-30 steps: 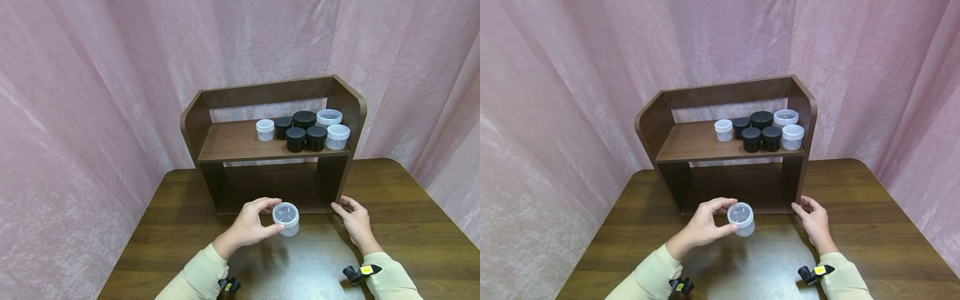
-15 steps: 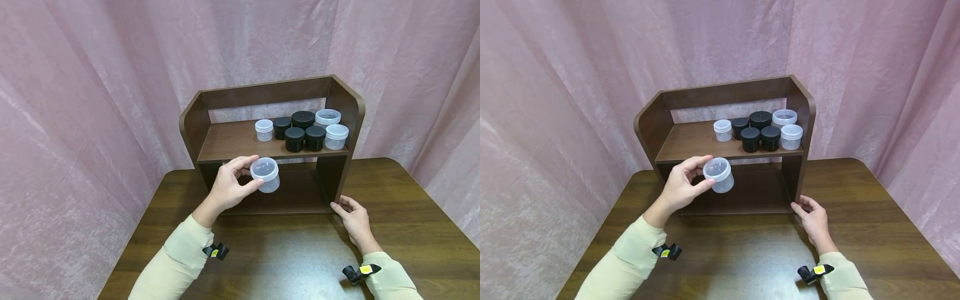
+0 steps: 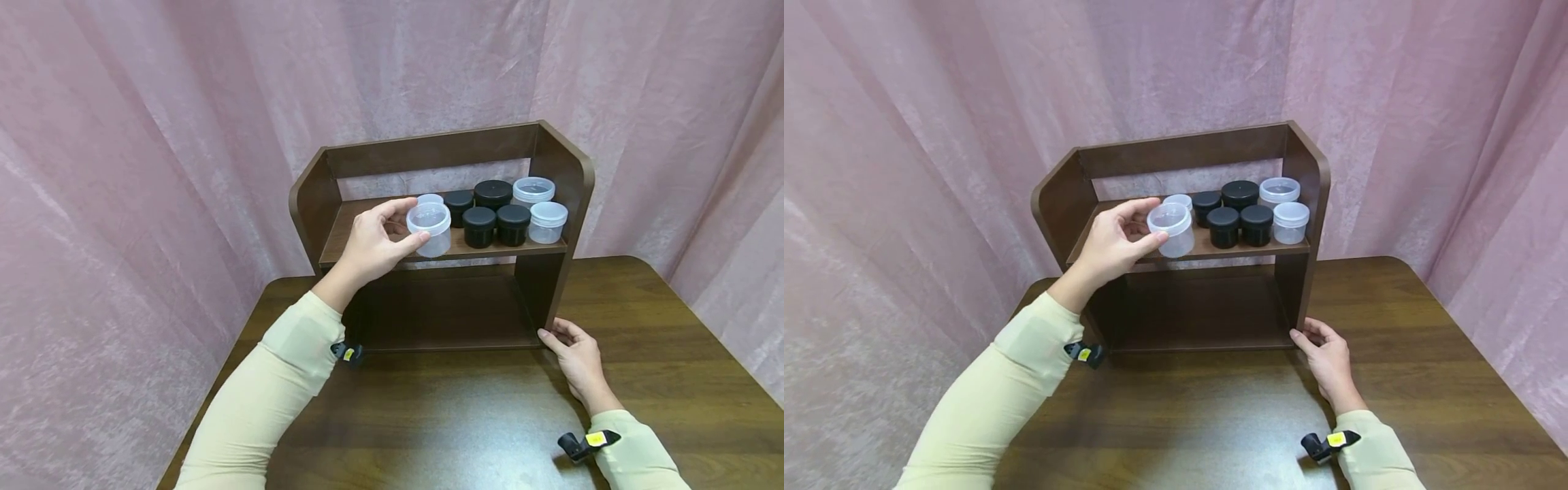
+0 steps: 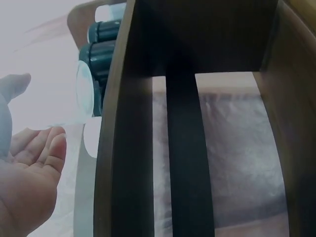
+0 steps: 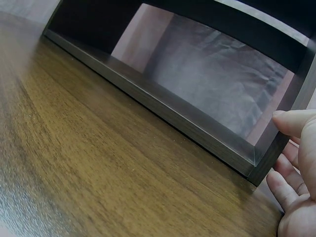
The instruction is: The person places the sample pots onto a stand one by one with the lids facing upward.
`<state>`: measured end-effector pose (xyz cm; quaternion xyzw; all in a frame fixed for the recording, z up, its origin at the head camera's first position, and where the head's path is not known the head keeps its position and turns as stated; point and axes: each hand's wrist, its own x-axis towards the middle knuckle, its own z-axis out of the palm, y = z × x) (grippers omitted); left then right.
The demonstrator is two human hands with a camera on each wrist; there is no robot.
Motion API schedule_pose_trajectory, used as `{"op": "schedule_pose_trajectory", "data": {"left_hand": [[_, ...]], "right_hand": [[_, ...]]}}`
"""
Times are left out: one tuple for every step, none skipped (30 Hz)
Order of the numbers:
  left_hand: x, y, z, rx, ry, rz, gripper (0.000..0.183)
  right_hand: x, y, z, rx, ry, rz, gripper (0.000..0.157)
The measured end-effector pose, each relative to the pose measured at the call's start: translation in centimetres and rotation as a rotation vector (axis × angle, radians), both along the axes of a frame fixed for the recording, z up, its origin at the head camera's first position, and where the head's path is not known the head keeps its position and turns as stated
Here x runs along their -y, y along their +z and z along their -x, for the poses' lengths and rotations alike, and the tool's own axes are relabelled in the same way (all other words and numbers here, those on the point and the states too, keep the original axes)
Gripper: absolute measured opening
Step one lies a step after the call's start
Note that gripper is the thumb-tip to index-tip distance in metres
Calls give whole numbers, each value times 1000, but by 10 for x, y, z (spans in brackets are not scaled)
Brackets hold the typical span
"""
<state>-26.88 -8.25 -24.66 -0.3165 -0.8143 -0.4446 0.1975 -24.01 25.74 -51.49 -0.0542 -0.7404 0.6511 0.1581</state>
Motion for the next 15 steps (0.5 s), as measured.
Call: {"op": "schedule_pose_trajectory", "data": {"left_hand": [[-2, 2, 3, 8, 12, 7, 54], [-3, 3, 5, 16, 21, 10, 54], [-5, 3, 7, 27, 28, 13, 55], [-6, 4, 9, 35, 36, 16, 55], [-7, 4, 11, 44, 40, 16, 55], [-8, 4, 13, 53, 43, 16, 55], [-10, 3, 15, 61, 45, 16, 55], [-11, 2, 17, 66, 47, 18, 55], [-12, 2, 19, 71, 47, 17, 55], [-14, 1, 21, 72, 50, 19, 55], [-15, -1, 23, 74, 50, 19, 55], [-16, -2, 24, 72, 51, 20, 55], [-17, -4, 26, 70, 51, 18, 55], [-18, -6, 27, 66, 52, 17, 54], [-19, -7, 27, 62, 51, 12, 54]], "right_hand": [[0, 0, 0, -4, 1, 4, 49], [1, 1, -1, -2, 4, 6, 49], [1, 1, -1, -2, 5, 6, 48], [1, 1, -1, -1, 5, 4, 48], [1, 2, -1, 0, 5, 4, 48], [1, 2, -1, 2, 6, 3, 48], [1, 2, -1, 3, 5, 4, 48], [1, 3, -1, 8, 3, 4, 49], [1, 2, -1, 8, -1, 5, 49], [1, 3, -1, 11, -2, 7, 49], [1, 3, -1, 14, -1, 9, 49], [1, 3, -1, 17, -4, 8, 49], [1, 3, -1, 18, -7, 6, 49], [1, 3, -2, 20, -8, 5, 50], [1, 3, -2, 21, -9, 2, 50]]}}
